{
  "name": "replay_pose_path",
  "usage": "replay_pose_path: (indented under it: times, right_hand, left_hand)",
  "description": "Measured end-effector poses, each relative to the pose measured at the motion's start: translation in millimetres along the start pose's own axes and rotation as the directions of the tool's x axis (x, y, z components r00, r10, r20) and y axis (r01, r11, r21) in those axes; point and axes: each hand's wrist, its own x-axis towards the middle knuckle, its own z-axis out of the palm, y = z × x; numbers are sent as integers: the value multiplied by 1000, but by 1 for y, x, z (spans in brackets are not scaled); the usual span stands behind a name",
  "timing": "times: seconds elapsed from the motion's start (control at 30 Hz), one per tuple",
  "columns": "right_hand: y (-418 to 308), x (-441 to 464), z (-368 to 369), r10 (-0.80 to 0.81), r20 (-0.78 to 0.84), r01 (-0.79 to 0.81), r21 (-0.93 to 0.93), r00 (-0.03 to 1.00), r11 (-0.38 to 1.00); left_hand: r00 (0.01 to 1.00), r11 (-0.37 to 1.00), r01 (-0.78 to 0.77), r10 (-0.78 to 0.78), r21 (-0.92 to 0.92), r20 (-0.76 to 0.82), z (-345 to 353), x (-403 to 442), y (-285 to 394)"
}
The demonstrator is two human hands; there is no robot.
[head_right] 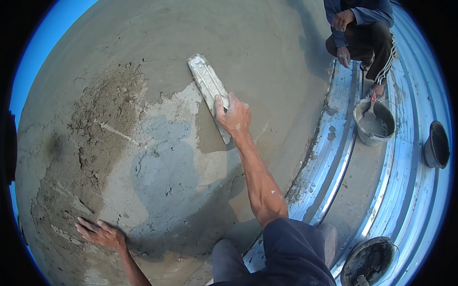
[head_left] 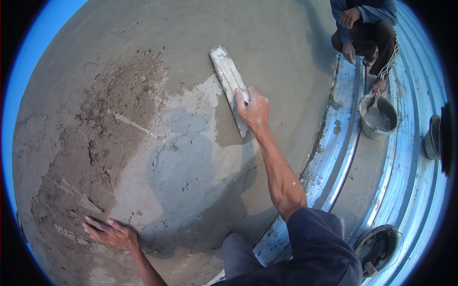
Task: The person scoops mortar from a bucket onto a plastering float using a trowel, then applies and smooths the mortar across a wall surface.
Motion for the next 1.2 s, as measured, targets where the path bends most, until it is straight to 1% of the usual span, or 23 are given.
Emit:
replay_pose_path:
  times: [0.1,0.17,0.23,0.27,0.33,0.37,0.4,0.47,0.53,0.57,0.63,0.7,0.77,0.83,0.9,0.93,0.97,1.0,1.03,1.07,1.1,1.13,1.2]
  right_hand:
    - [-40,-47,-1,-1,167,-17,104,986,994]
    - [-53,-87,-8,-37,343,-5,121,938,993]
    - [-55,-127,-15,-95,431,-63,338,897,939]
    - [-53,-138,-20,-101,424,-58,346,900,937]
    - [-40,-149,-30,128,293,-233,357,948,905]
    - [-12,-145,-20,312,236,-385,404,920,830]
    - [16,-134,-11,492,186,-518,455,851,724]
    - [15,-84,-36,700,348,-729,584,623,358]
    - [26,-54,-25,727,393,-768,574,562,284]
    - [25,-44,-19,727,391,-768,573,564,287]
    - [-8,-25,-11,625,432,-753,475,650,455]
    - [-52,-9,-17,530,487,-720,489,694,492]
    - [-88,-5,-12,328,433,-522,477,840,707]
    - [-117,-11,0,92,260,-189,379,961,906]
    - [-140,-26,1,-28,213,-79,476,977,876]
    - [-146,-35,-4,-20,211,-83,469,977,879]
    - [-149,-45,-10,25,404,-282,591,914,756]
    - [-146,-51,-16,27,582,-482,645,813,593]
    - [-133,-55,-24,45,577,-486,639,815,596]
    - [-113,-61,-34,101,683,-665,650,724,368]
    - [-90,-68,-43,118,780,-789,605,614,105]
    - [-59,-77,-48,201,693,-718,691,692,89]
    - [20,-89,-50,478,609,-700,713,633,18]
  left_hand:
    - [1000,1000,22,-22,8,9,5,-3,1]
    - [1000,1000,22,-22,13,0,1,-4,-2]
    - [1000,999,-9,8,37,24,-1,-2,-3]
    - [1000,999,-7,6,39,14,-1,-2,-4]
    - [999,999,-2,0,41,47,-2,-4,-5]
    - [999,999,-6,4,45,45,-2,-4,-6]
    - [999,998,-9,6,57,44,-1,-5,-6]
    - [999,998,-18,15,58,51,0,-4,-4]
    - [999,999,3,-5,52,35,-2,-2,0]
    - [999,999,6,-7,50,36,-1,-2,1]
    - [1000,1000,6,-7,10,24,1,-2,0]
    - [1000,1000,8,-8,15,18,2,-1,1]
    - [1000,1000,-2,1,16,25,2,-2,-2]
    - [1000,999,3,-4,39,8,4,-4,-2]
    - [1000,999,-3,1,52,25,0,-4,-3]
    - [999,998,-10,7,63,44,-1,-3,-3]
    - [999,999,-17,15,50,47,-2,-3,-4]
    - [999,998,-22,20,57,47,-2,-4,-6]
    - [998,997,-31,28,66,50,-1,-5,-8]
    - [997,997,-46,43,56,59,-1,-6,-9]
    - [998,997,-50,48,52,45,0,-6,-10]
    - [998,998,-52,51,46,26,1,-5,-9]
    - [996,994,-91,91,64,9,1,-2,-4]
